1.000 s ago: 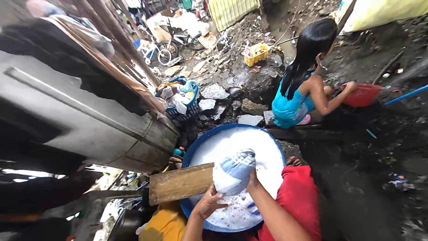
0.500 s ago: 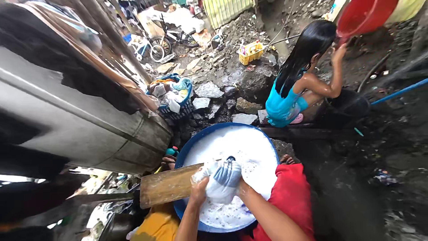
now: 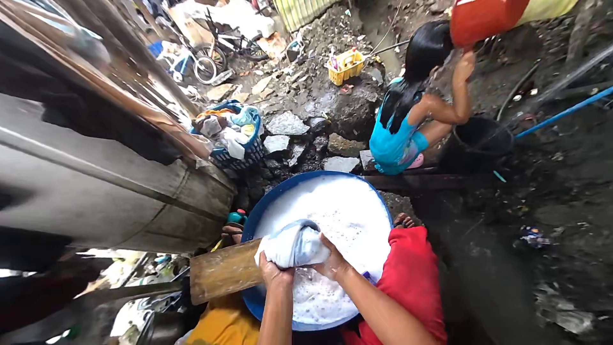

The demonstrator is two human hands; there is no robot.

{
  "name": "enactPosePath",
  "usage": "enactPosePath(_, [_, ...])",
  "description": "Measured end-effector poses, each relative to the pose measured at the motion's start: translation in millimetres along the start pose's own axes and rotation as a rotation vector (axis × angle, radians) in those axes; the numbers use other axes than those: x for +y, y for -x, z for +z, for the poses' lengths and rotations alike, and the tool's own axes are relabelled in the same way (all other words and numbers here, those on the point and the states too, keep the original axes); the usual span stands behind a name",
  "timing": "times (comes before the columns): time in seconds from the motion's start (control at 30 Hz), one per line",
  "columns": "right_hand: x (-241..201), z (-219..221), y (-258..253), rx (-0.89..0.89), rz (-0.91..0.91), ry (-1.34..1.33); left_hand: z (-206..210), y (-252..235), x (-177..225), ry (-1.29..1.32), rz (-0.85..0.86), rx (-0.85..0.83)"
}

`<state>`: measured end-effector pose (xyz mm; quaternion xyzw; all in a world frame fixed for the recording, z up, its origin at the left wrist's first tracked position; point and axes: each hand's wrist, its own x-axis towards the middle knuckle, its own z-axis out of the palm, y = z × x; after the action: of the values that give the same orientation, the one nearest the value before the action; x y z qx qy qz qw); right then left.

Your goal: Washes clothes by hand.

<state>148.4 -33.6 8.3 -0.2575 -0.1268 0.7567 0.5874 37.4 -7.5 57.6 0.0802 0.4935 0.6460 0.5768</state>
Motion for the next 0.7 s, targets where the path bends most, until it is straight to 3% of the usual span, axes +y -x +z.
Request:
enactPosePath(0.1, [8, 11, -2, 0.068, -0.045, -0.072, -3, -5, -2, -0.433, 0.375, -0.037])
enactPosePath(0.2, [3, 8, 1, 0.134, -0.018, -0.016, -24, -3, 0, -0.760, 0.741, -0.300])
enactPosePath(0.3, [-9, -9, 11, 0.224, 0.040, 0.545, -41, 3, 1, -1.014, 1.054, -0.551])
enactPosePath(0.43, [-11, -31, -7, 0.168, 0.198, 0.982, -56, 9, -7, -1.225, 1.343, -0.806])
enactPosePath(0.6, [10, -49, -37, 0.196, 0.366, 1.004, -78, 10, -23, -1.327, 1.484, -1.032])
enactPosePath(0.7, [15, -55, -34, 0.075, 0.395, 1.362, -87, 11, -33, -1.390, 1.502, -1.111])
